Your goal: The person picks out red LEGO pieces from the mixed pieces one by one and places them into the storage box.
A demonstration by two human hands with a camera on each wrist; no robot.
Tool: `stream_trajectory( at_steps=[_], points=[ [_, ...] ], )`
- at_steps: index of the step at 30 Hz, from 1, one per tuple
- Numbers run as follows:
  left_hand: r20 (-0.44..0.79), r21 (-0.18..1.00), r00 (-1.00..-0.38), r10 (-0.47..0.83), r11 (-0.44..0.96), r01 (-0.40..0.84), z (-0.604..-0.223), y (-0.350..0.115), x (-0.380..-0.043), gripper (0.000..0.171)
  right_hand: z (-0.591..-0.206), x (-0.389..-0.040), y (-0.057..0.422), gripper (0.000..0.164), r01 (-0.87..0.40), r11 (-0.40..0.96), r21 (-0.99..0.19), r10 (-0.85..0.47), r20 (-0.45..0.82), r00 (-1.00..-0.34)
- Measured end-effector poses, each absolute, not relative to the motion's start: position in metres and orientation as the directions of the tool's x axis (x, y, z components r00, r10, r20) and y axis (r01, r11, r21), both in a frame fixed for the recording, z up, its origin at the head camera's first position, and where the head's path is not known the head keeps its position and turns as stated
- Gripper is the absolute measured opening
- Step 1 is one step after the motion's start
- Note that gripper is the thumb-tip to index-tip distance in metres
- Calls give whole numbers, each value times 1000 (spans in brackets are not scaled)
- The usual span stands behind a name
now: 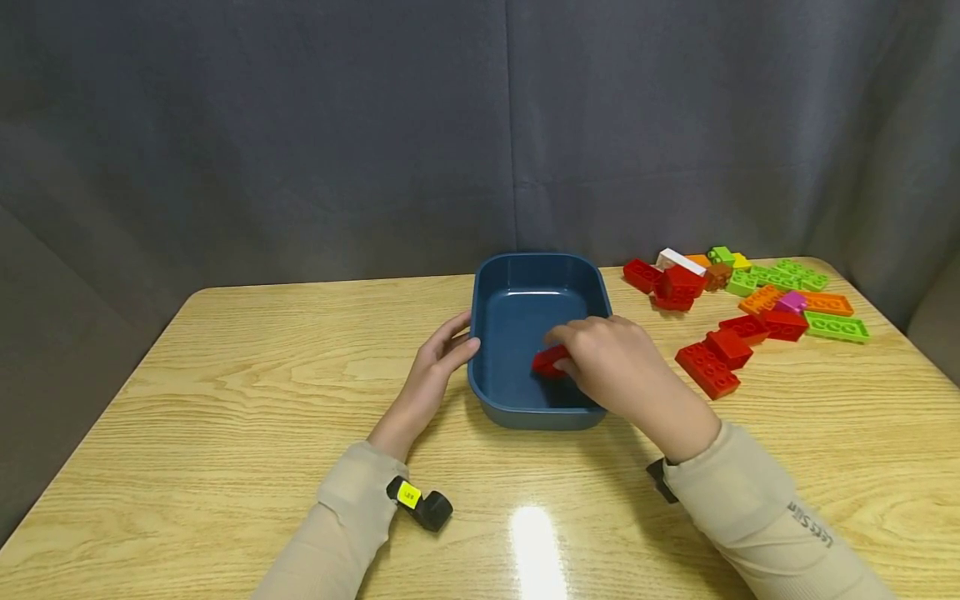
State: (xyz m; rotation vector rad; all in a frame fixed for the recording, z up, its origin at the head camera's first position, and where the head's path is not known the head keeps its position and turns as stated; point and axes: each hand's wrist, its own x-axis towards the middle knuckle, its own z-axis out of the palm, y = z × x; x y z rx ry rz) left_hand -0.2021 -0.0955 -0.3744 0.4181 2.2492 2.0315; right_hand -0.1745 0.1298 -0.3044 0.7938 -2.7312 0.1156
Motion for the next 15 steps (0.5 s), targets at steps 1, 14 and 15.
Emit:
stream_trajectory(
  at_steps=[1, 14, 15],
  points=[
    [122, 986, -959, 256, 80, 146, -374, -96, -202, 53, -305, -175, 130, 27, -534, 846, 6, -511, 300, -806],
    [130, 986, -957, 261, 68, 152, -375, -96, -203, 53, -306, -176, 131, 28, -527, 850, 4, -507, 281, -815],
    [129, 986, -957, 261, 69, 152, -375, -96, -203, 53, -306, -176, 131, 27, -528, 849, 3, -507, 282, -815]
  ],
)
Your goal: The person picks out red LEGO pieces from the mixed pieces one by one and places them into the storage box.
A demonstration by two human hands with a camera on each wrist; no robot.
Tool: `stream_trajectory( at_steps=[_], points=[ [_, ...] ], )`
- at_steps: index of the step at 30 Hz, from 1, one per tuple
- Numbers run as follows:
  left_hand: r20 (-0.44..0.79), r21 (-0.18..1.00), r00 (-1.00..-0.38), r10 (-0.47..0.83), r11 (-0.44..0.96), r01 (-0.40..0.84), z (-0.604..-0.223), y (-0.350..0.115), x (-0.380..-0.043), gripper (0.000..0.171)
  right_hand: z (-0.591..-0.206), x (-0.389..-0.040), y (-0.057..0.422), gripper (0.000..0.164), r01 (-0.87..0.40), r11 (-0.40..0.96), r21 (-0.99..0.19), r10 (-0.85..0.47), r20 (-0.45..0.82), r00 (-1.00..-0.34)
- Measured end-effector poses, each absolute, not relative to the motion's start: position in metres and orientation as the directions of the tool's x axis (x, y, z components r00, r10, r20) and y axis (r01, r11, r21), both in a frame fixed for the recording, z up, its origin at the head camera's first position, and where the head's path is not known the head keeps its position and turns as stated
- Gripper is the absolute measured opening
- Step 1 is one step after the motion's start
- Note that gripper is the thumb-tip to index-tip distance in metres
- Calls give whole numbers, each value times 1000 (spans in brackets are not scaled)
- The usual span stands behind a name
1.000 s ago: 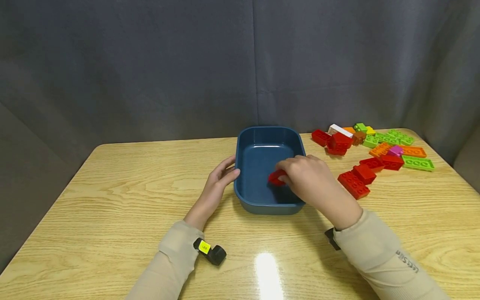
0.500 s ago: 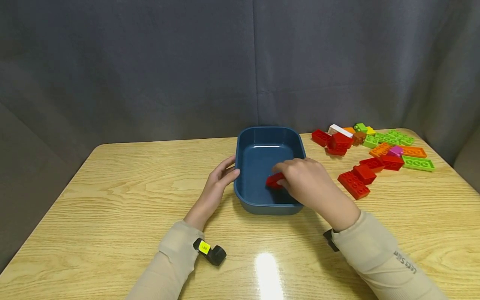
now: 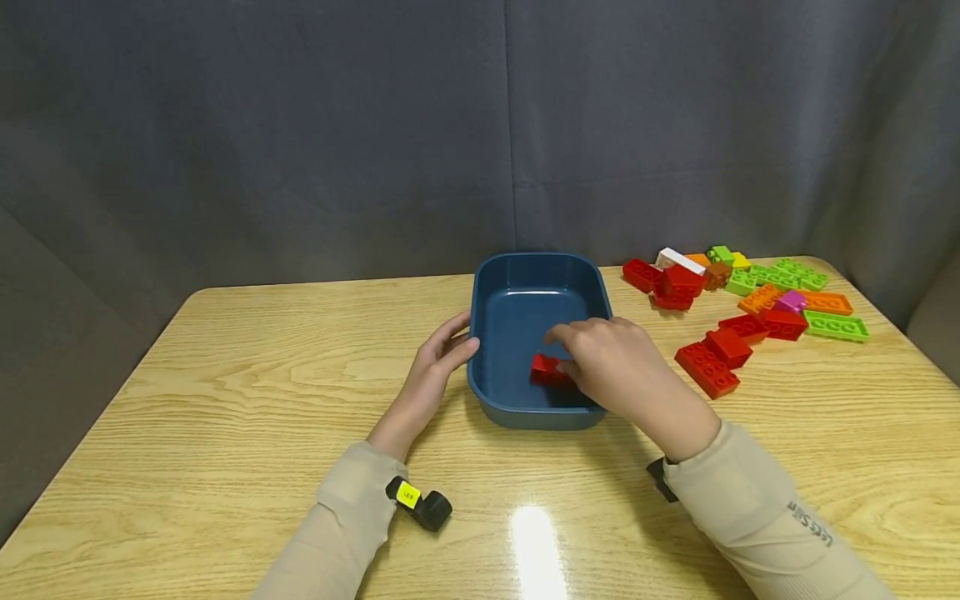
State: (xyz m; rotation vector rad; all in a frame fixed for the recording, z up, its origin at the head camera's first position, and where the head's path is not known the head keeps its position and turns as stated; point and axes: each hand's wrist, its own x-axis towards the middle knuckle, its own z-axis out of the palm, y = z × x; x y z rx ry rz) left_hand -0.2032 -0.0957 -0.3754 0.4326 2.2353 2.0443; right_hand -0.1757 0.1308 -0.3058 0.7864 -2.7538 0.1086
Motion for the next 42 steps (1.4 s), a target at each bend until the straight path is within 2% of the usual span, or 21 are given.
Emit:
stream_trajectory(
  at_steps=[15, 20, 27, 29, 34, 42],
  points=[
    [131, 989, -954, 271, 36, 146, -377, -93, -205, 53, -290, -170, 134, 35, -504, 863, -22, -479, 281, -832],
    [128, 988, -958, 255, 53, 147, -378, -92, -204, 52, -282, -168, 136, 32, -511, 858, -53, -467, 332, -819],
    [115, 989, -961, 250, 61, 134, -378, -90, -204, 52, -277, -167, 137, 30, -471, 845, -255, -343, 416, -842],
    [115, 989, -963, 242, 59, 133, -378, -90, -203, 51, -279, -168, 138, 30, -471, 837, -278, -321, 447, -835],
    [119, 989, -962, 244, 52, 136, -378, -90, -203, 52, -281, -168, 150, 28, -503, 841, -199, -341, 528, -778],
    [124, 988, -958, 258, 53, 142, -374, -94, -203, 53, -270, -169, 177, 25, -521, 852, -59, -392, 589, -707]
  ],
)
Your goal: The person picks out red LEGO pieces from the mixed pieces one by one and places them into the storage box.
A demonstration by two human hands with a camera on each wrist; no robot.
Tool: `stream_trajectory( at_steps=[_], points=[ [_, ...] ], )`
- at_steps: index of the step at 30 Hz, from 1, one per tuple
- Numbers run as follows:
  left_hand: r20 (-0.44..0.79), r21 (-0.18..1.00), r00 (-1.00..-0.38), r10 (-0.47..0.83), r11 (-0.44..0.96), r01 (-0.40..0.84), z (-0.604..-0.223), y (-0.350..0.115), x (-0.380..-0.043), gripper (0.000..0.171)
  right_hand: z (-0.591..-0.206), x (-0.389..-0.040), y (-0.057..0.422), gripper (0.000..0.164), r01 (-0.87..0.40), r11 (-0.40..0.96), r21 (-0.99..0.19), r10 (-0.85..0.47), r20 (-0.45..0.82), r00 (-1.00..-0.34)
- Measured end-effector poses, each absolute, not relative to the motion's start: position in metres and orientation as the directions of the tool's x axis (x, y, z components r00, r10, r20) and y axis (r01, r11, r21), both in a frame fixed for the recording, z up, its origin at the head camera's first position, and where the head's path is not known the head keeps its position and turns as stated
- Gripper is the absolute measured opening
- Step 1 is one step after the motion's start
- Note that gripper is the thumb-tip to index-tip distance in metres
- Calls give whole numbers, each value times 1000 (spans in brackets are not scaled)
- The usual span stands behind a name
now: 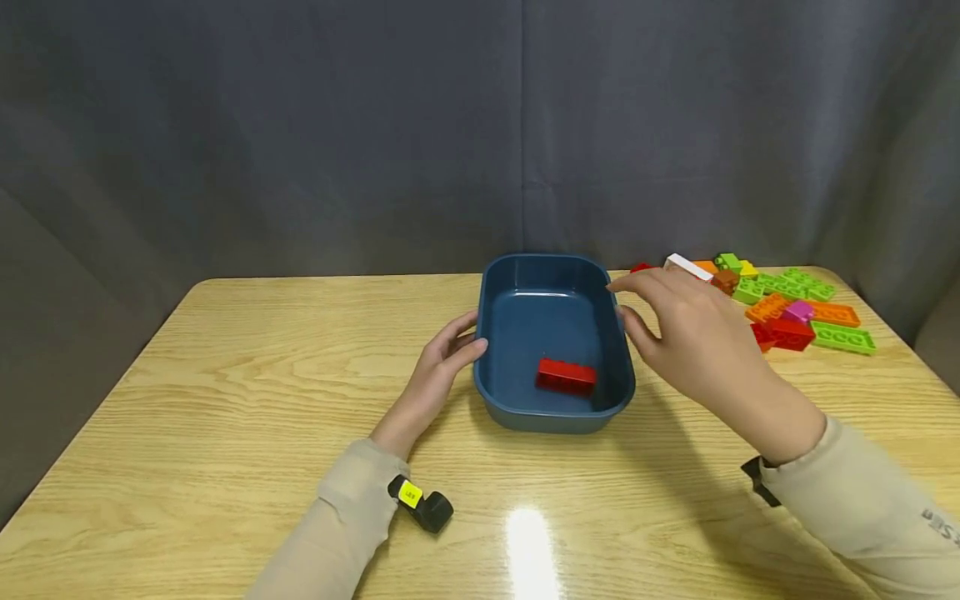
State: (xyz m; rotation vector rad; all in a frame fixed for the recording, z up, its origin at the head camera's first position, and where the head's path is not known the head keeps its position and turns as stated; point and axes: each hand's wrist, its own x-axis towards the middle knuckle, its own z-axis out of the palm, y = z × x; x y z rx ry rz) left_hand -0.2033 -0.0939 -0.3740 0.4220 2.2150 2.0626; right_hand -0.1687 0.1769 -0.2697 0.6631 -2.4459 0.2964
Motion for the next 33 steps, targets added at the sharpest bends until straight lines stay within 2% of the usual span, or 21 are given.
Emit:
stream_trajectory(
  at_steps=[3, 10, 22, 33],
  points=[
    [121, 988, -959, 255, 63, 141, -374, -95, -203, 53, -268, -170, 189, 25, -501, 865, -20, -392, 595, -702],
    [118, 988, -961, 251, 69, 139, -374, -96, -202, 52, -282, -172, 214, 26, -436, 900, 12, -376, 525, -763],
    [124, 987, -960, 252, 67, 145, -375, -94, -204, 52, -309, -169, 237, 37, -441, 896, 44, -407, 478, -779],
    [127, 987, -958, 258, 61, 147, -376, -94, -204, 52, -323, -167, 252, 35, -410, 905, 117, -418, 428, -801]
  ],
)
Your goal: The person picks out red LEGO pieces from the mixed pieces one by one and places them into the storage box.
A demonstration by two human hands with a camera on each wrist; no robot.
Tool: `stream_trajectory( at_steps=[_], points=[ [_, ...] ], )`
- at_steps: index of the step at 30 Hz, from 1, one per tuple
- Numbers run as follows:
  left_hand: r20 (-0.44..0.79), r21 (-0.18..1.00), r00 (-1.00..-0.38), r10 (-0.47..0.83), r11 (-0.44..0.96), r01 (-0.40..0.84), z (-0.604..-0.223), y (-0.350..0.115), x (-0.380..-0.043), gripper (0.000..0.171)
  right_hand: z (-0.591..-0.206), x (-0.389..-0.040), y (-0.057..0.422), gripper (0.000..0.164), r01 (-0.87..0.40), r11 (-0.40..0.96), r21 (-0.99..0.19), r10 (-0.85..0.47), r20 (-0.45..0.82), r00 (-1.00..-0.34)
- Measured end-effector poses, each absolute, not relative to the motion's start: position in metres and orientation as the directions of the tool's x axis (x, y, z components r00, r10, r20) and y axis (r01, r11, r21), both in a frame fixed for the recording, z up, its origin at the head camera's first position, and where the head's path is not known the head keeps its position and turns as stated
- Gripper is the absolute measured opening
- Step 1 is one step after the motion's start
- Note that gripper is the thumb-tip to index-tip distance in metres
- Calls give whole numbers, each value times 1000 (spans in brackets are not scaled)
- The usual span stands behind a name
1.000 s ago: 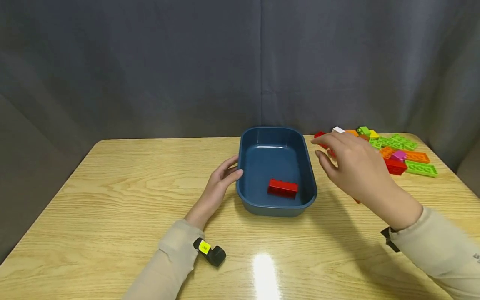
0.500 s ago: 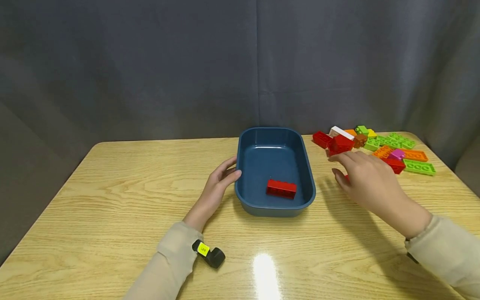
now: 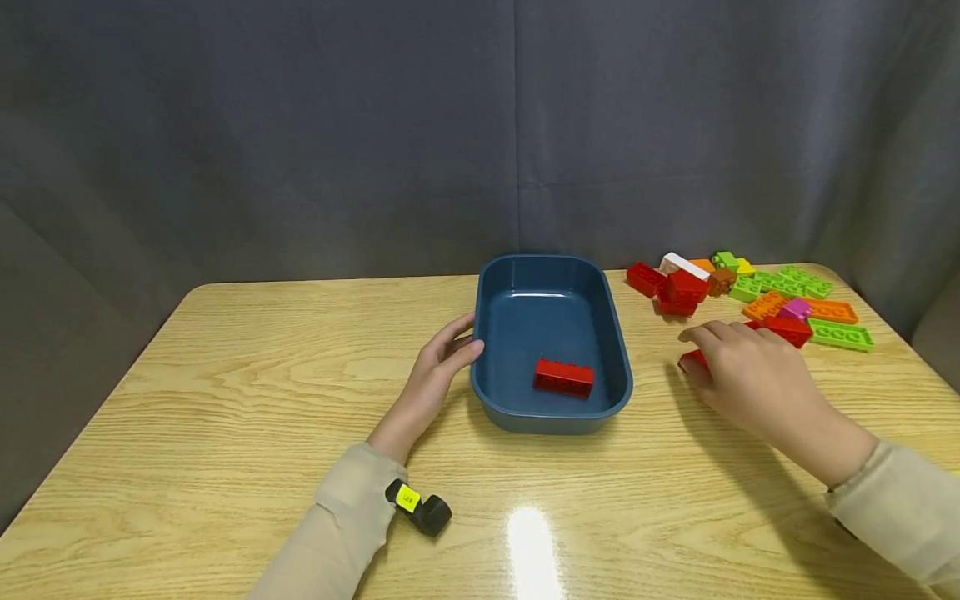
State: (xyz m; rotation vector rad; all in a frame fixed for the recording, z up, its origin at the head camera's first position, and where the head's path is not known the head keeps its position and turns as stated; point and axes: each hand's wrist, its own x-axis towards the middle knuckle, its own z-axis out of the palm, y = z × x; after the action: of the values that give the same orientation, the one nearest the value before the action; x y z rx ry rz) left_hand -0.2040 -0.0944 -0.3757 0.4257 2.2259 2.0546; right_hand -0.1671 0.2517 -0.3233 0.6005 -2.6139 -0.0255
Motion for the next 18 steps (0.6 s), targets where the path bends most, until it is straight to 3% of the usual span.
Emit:
stream_trajectory(
  at_steps=[7, 18],
  points=[
    [123, 988, -961, 249, 65, 143, -375, -94, -203, 52, -329, -168, 260, 41, -376, 919, 119, -392, 381, -837],
    [119, 987, -961, 248, 77, 142, -375, -94, -204, 53, -336, -171, 263, 38, -404, 892, 203, -452, 369, -812]
  ],
)
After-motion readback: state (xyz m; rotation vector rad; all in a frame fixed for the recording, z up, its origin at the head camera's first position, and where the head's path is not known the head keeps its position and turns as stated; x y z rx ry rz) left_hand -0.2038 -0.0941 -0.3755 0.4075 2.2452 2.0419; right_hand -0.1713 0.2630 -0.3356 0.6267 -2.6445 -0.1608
